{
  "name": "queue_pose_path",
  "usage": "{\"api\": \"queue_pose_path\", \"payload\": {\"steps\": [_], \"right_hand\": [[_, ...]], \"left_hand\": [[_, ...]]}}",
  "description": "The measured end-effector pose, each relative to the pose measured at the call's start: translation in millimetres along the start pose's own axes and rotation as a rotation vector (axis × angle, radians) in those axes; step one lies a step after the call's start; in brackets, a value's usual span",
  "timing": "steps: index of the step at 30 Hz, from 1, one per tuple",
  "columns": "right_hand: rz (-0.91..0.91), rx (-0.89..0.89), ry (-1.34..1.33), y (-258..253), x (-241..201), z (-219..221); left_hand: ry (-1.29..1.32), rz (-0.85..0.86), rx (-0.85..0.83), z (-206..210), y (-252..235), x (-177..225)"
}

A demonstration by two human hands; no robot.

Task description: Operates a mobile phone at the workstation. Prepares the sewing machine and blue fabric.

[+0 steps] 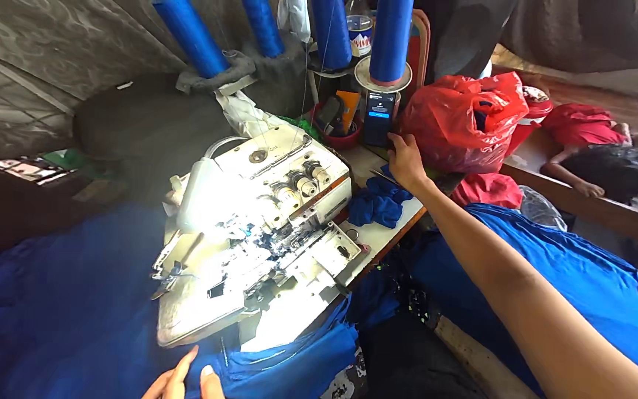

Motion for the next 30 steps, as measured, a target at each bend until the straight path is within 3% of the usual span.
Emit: {"api": "queue_pose_path", "payload": {"steps": [5, 10, 16, 30], "right_hand": [[-0.210, 0.047, 0.214, -20, 2, 9], [-0.191, -0.067, 0.335, -35, 7, 20], [-0.259, -0.136, 0.436, -31, 21, 30], [-0.200, -0.102, 0.450, -33, 24, 29]], "left_hand": [[-0.029, 0.012, 0.046, 9, 9, -24], [-0.022, -0.016, 0.007, 4, 4, -6], [-0.048, 0.020, 0.047, 10, 11, -21], [-0.044, 0.014, 0.021, 9, 9, -16]]}}
Point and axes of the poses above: each hand's wrist, its own y-axis away from the middle knuckle, its own z-axis out of the palm, x = y × z, the point moved 6 cm from there along -y, towards the middle knuckle, and after that the axes turned 7 degrees about x, right-handed, at the moved point
